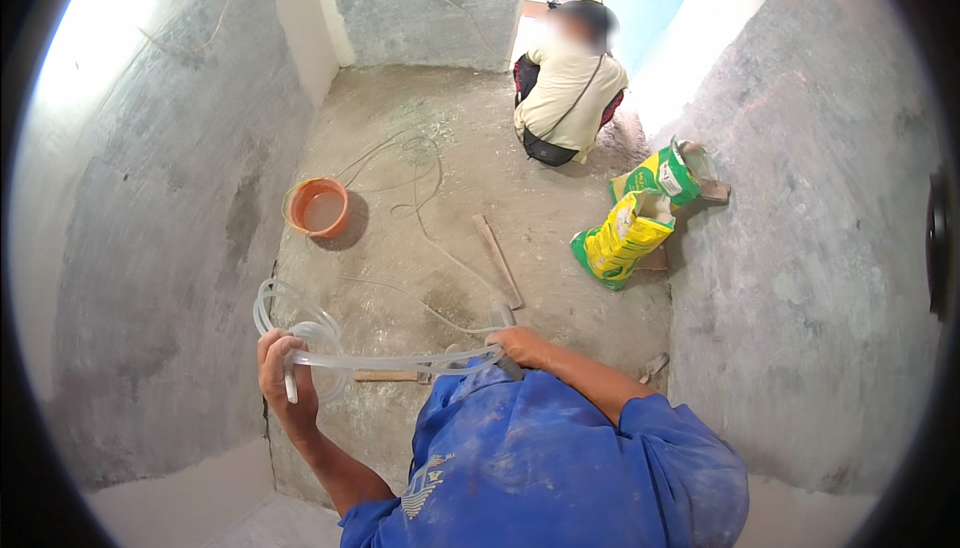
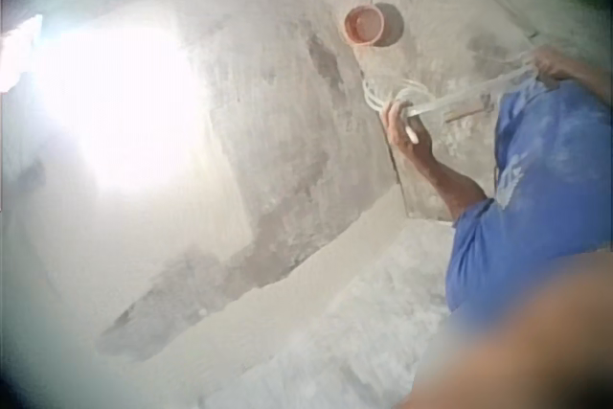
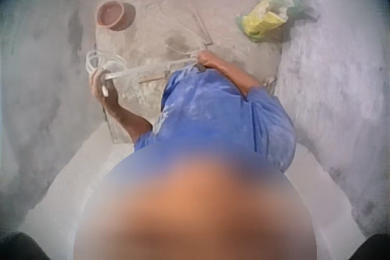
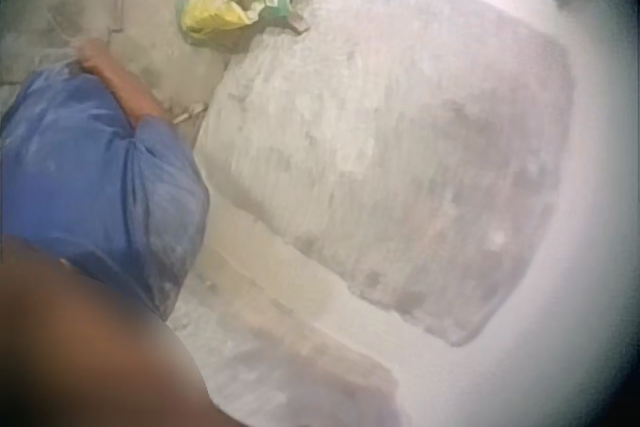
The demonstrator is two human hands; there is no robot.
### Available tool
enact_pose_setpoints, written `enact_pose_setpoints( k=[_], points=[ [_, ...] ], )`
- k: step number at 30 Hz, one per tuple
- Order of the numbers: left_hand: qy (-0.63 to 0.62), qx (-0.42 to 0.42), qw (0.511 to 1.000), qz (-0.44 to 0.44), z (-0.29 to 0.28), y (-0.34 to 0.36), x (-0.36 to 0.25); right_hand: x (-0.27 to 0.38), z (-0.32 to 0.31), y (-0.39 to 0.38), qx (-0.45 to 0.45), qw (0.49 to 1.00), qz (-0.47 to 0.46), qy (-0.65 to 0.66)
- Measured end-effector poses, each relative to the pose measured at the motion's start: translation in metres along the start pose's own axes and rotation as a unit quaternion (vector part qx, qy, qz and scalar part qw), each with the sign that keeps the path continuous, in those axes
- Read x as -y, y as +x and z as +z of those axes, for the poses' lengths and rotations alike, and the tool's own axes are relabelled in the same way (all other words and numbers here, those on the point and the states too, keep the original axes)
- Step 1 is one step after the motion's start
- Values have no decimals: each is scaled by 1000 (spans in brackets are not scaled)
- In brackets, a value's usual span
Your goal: The person positions a clear plastic tube along a wall corner, then stands and coils the tubing while another worker moves nearby. The person continues to handle and organize the tubing on the floor.
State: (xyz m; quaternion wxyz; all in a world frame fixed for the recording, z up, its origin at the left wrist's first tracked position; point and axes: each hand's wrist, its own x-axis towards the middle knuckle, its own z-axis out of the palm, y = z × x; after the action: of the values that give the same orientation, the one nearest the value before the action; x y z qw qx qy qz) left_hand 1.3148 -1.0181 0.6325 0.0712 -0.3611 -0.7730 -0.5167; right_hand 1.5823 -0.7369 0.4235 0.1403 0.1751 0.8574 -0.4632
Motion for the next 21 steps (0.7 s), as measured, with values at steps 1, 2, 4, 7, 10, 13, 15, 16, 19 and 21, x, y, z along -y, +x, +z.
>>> enact_pose_setpoints(
  k=[1, 2, 4, 7, 10, 13, 15, 16, 19, 21],
  points=[
    [-2, 4, 1000, 2, 1, 0, 5, -2, 2, -1, -6, 1000, -10, 11],
    [-3, 7, 1000, 5, 2, 0, 7, -3, 4, -3, -9, 1000, -8, 10],
    [-16, 17, 1000, -7, 4, 3, 4, -3, 5, -4, -13, 1000, -5, 7],
    [-19, 21, 1000, -11, 9, 5, 1, -4, 5, -7, -7, 1000, 20, -5],
    [-13, 27, 999, -9, 13, 6, -1, -7, 6, -8, -15, 1000, 14, 1],
    [-13, 35, 999, -8, 16, 8, -1, -5, 5, -9, -11, 1000, 30, -3],
    [-21, 36, 999, -8, 18, 7, -1, -9, 7, -8, -9, 1000, 24, -11],
    [-29, 34, 999, -10, 19, 6, -2, -12, 8, -7, -8, 1000, 22, -15],
    [-43, 26, 999, -11, 21, 4, 4, -16, 10, -4, -7, 999, 33, -9],
    [-39, 23, 999, -10, 21, 3, 5, -14, 9, -5, -14, 999, 31, 4]
  ],
)
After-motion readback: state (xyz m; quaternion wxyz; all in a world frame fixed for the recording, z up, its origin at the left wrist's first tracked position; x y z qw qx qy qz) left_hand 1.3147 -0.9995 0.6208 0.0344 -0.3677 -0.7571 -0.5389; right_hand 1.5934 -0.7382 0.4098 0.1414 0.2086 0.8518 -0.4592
